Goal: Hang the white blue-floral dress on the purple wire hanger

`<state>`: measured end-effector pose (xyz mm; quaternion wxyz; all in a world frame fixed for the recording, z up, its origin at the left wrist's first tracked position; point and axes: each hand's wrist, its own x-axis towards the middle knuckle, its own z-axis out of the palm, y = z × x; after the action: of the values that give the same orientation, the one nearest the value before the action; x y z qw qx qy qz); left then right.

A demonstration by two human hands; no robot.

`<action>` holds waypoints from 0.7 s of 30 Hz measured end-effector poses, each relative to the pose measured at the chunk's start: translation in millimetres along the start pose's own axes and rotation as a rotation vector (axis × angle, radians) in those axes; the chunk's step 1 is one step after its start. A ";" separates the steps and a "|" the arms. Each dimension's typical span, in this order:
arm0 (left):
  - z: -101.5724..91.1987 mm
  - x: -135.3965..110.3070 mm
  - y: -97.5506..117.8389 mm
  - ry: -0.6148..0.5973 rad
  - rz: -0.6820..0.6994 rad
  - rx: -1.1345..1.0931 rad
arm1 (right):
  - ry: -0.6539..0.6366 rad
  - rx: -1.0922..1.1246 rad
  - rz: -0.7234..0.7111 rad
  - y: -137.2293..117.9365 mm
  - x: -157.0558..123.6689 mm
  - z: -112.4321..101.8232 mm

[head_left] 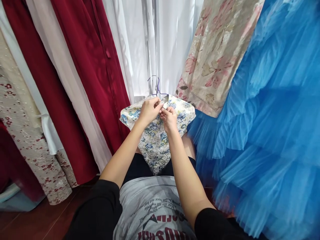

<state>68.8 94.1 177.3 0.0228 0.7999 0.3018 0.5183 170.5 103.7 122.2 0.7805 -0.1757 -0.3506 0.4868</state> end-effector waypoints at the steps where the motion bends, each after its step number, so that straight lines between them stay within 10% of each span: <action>1: 0.9 2.5 3.3 0.052 -0.002 -0.024 | 0.019 0.004 0.014 3.5 -2.6 -2.6; 9: -11.5 28.9 23.8 0.077 0.063 -0.136 | -0.117 0.020 0.085 6.9 -41.9 -14.9; 16: -7.3 10.6 5.8 -0.022 0.053 -0.149 | -0.230 -0.314 -0.029 -32.4 -2.1 4.1; 21: 0.5 16.0 -0.9 0.226 0.071 -0.233 | -0.110 -0.538 -0.146 -8.1 4.9 -8.5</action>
<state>73.3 103.0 189.7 0.0630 0.7386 0.2118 0.6369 183.0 104.8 123.1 0.7187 -0.3242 -0.5206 0.3277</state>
